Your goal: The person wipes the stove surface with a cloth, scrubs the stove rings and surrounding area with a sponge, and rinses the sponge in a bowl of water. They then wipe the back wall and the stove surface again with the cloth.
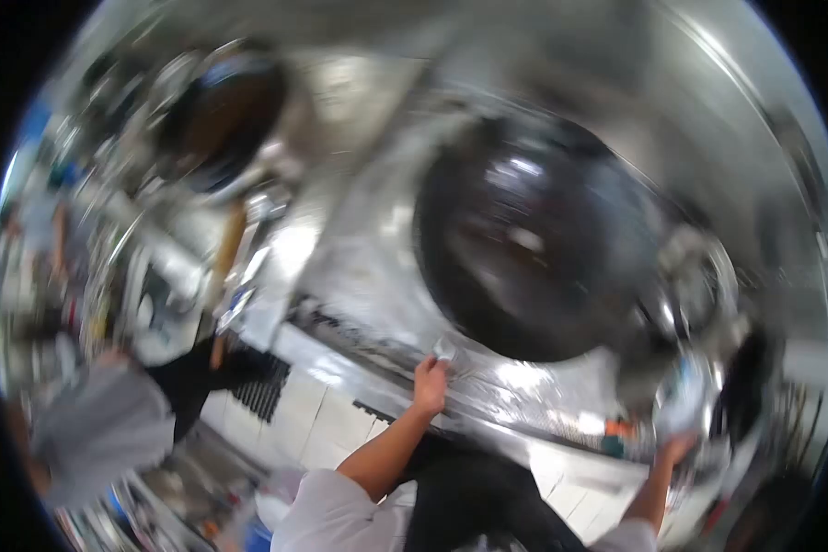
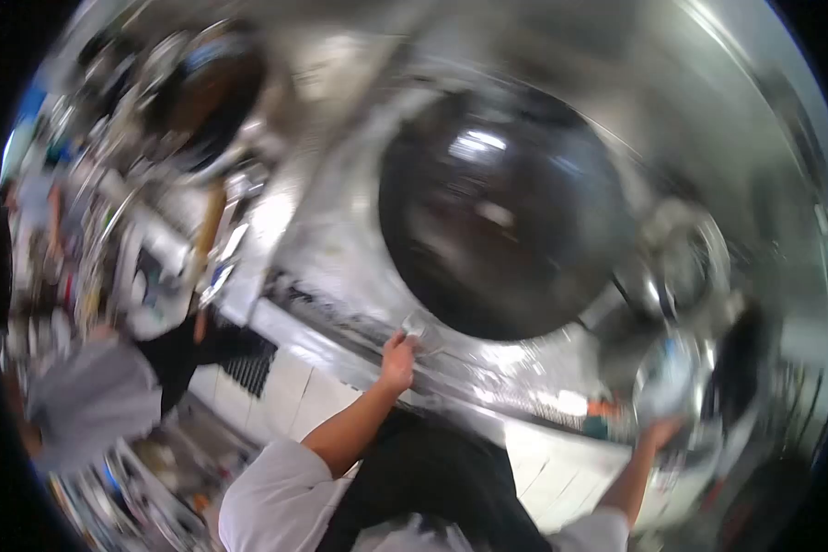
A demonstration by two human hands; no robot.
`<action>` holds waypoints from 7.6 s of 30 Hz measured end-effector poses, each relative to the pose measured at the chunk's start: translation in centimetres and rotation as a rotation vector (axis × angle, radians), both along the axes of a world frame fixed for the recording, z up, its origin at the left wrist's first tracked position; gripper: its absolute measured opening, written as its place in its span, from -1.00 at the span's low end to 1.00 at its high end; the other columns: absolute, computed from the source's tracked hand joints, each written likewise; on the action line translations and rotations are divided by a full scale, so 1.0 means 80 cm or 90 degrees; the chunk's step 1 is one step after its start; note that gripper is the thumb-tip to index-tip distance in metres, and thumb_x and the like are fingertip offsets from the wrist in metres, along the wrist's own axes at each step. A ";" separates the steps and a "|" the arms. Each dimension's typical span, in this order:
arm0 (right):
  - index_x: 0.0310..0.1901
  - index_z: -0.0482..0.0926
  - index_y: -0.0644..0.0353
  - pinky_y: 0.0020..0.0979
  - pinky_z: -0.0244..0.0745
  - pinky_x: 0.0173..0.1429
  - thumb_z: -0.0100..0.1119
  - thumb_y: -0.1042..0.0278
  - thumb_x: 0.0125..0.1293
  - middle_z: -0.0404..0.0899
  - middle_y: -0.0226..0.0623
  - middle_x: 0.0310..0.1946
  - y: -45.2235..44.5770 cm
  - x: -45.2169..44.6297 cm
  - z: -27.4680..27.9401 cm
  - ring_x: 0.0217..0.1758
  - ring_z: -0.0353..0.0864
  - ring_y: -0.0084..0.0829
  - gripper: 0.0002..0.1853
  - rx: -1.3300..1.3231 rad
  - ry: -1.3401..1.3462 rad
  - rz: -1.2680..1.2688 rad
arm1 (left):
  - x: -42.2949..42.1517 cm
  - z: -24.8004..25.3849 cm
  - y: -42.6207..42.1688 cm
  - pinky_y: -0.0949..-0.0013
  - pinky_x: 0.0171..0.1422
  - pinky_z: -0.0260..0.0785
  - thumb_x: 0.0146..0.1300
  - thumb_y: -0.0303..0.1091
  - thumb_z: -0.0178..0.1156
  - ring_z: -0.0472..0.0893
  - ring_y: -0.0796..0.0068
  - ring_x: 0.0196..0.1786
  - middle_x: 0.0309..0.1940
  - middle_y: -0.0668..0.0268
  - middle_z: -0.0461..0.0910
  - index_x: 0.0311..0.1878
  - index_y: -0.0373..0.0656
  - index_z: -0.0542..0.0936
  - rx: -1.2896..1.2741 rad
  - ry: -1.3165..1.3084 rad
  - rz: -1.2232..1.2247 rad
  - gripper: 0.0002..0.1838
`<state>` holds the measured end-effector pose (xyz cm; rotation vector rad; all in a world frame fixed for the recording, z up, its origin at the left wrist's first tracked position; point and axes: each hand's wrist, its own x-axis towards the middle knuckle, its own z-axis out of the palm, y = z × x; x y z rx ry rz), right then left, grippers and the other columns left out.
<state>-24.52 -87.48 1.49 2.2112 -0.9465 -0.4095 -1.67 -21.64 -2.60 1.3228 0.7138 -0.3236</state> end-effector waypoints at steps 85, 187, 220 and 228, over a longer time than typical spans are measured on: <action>0.03 0.47 0.24 -0.29 0.49 -0.07 0.09 0.36 0.16 0.55 -0.33 -0.23 0.149 0.177 0.130 -0.22 0.56 -0.35 -0.62 1.120 -0.970 -0.113 | -0.080 0.215 -0.490 0.17 0.26 0.33 0.23 -0.18 0.21 0.58 0.24 0.05 0.09 0.21 0.55 0.25 -0.11 0.36 -0.665 -0.170 -0.211 -0.46; 0.11 0.47 0.30 -0.02 0.35 -0.15 -0.15 0.03 0.44 0.54 0.24 -0.26 0.313 0.188 0.099 -0.15 0.51 0.19 -0.52 0.476 -0.351 -0.076 | 0.231 0.017 0.267 0.21 -0.08 0.54 0.14 -0.43 0.07 0.54 0.10 0.04 0.08 -0.03 0.46 0.03 -0.41 0.49 1.105 -0.347 -0.628 -0.62; -0.04 0.50 0.43 -0.02 0.34 -0.16 -0.13 0.07 0.44 0.54 0.26 -0.31 0.323 0.191 0.096 -0.19 0.49 0.24 -0.53 0.434 -0.395 -0.067 | 0.706 0.028 0.119 0.01 0.18 0.20 0.06 -0.25 0.13 0.35 0.03 0.23 0.09 -0.01 0.42 -0.01 -0.37 0.51 1.121 -0.579 -0.962 -0.54; 0.09 0.40 0.44 -0.01 0.33 -0.02 -0.01 0.23 0.38 0.49 0.18 -0.20 0.280 0.111 0.069 -0.14 0.45 0.14 -0.58 0.289 -0.243 -0.102 | 0.806 -0.028 0.102 0.22 0.32 0.20 0.11 -0.37 0.05 0.38 0.08 0.17 0.09 0.07 0.44 0.07 -0.25 0.47 1.165 -0.799 -0.851 -0.58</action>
